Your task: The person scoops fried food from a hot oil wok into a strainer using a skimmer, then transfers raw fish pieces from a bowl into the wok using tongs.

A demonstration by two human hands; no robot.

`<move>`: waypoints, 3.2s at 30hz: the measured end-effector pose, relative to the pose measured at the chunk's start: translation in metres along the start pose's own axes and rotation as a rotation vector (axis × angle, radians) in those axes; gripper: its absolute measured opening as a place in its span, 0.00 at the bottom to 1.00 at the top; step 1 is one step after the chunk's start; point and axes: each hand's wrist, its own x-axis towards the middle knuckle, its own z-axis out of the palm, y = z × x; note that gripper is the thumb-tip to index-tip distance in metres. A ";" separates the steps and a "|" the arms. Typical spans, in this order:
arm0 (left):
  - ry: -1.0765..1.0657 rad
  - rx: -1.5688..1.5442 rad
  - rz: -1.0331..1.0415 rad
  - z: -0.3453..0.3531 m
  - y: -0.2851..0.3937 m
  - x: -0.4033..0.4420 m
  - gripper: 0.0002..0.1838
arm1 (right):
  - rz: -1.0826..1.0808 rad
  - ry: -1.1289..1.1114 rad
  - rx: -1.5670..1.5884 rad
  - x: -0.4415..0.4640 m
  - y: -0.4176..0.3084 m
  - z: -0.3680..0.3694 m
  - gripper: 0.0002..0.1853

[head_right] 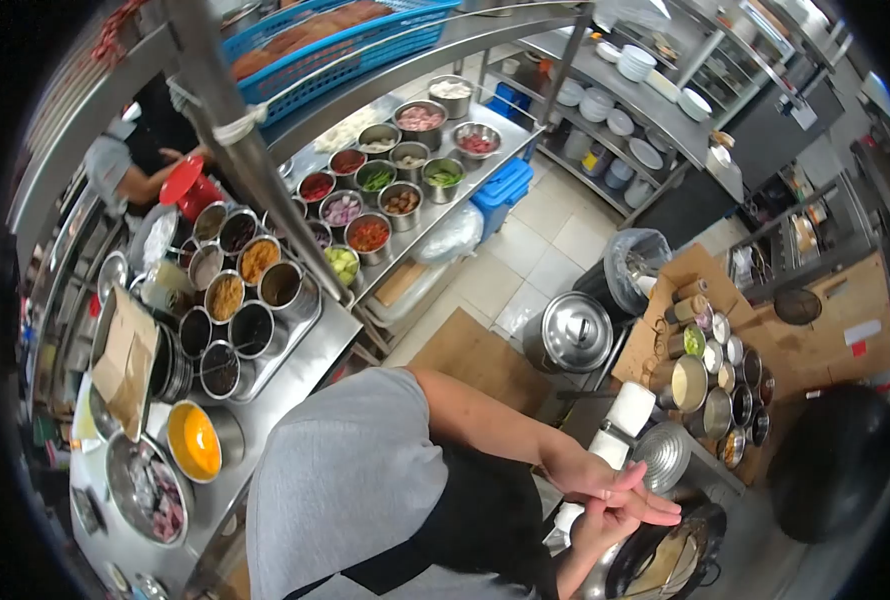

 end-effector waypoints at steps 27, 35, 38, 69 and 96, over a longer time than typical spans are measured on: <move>0.022 -0.061 -0.027 -0.001 0.008 -0.034 0.51 | 0.155 -0.189 0.193 0.002 -0.038 0.035 0.31; -0.103 0.002 -0.129 -0.007 0.002 -0.018 0.48 | 0.217 0.020 0.345 -0.009 -0.003 0.010 0.37; -0.195 0.080 -0.170 -0.013 0.010 -0.010 0.47 | 0.256 -0.022 0.224 -0.007 -0.041 0.024 0.39; -0.298 0.063 -0.268 -0.024 -0.056 0.038 0.31 | 0.603 0.250 0.208 -0.039 -0.046 0.012 0.43; -0.405 0.287 -0.617 -0.023 -0.087 0.092 0.52 | 0.794 1.132 -0.759 -0.225 0.012 -0.146 0.21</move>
